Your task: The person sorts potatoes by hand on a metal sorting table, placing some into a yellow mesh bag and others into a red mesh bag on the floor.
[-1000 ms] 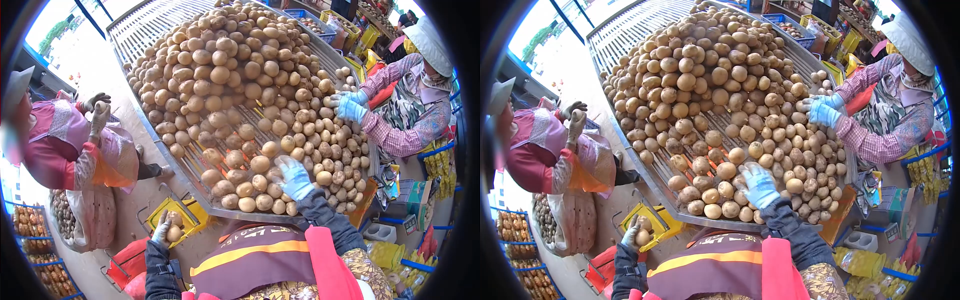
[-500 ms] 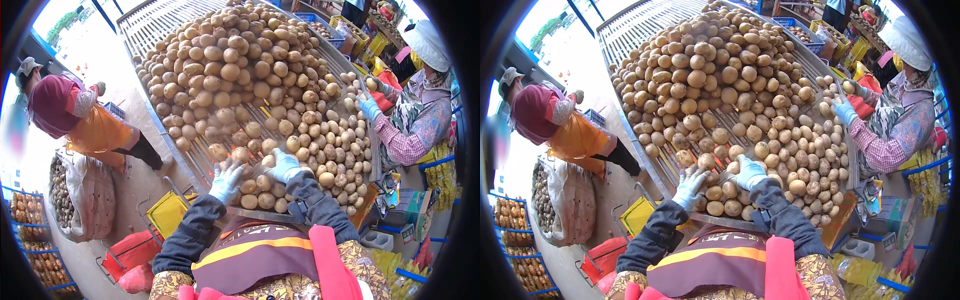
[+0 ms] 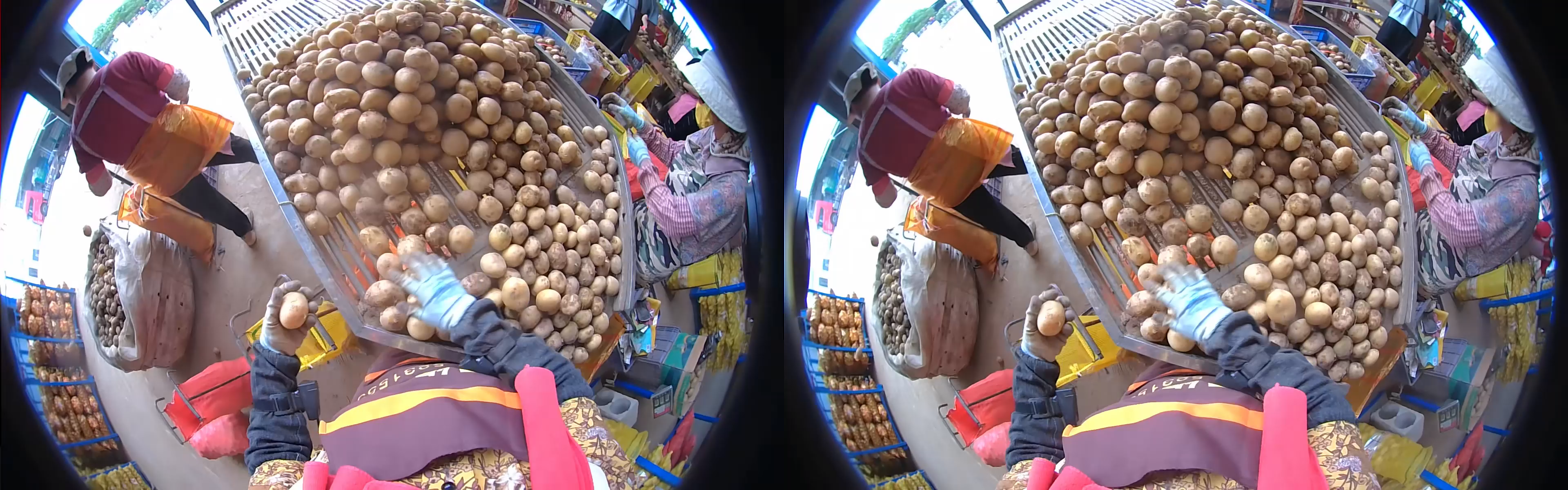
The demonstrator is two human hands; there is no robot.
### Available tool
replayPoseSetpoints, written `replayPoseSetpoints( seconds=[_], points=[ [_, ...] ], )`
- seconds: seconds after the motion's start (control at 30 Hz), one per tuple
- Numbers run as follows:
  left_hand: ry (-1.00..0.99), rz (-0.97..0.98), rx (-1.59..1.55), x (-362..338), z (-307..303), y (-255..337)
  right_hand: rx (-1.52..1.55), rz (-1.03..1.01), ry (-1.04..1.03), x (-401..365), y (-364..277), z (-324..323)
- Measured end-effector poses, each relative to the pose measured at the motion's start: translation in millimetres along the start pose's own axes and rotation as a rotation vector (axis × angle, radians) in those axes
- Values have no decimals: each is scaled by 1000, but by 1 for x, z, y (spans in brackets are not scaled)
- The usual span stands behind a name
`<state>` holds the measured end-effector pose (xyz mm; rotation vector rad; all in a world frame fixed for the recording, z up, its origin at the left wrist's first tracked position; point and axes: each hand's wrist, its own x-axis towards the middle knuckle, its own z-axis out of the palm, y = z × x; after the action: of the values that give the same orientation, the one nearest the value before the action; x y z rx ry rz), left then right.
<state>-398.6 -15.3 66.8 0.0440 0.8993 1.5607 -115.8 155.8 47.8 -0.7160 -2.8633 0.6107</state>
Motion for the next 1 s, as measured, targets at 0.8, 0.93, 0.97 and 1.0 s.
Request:
replayPoseSetpoints(
  seconds=[0.8,0.93,0.97,1.0],
  points=[
    [8,529,1194,5,42,-83,918,272,-90,40,-14,12],
    [-204,136,572,16,70,-114,1713,492,81,16,-31,8],
    [-179,206,658,24,74,-119,1683,529,97,12,-35,9],
    [-145,87,530,28,74,-120,1651,545,145,8,-35,9]
  ],
)
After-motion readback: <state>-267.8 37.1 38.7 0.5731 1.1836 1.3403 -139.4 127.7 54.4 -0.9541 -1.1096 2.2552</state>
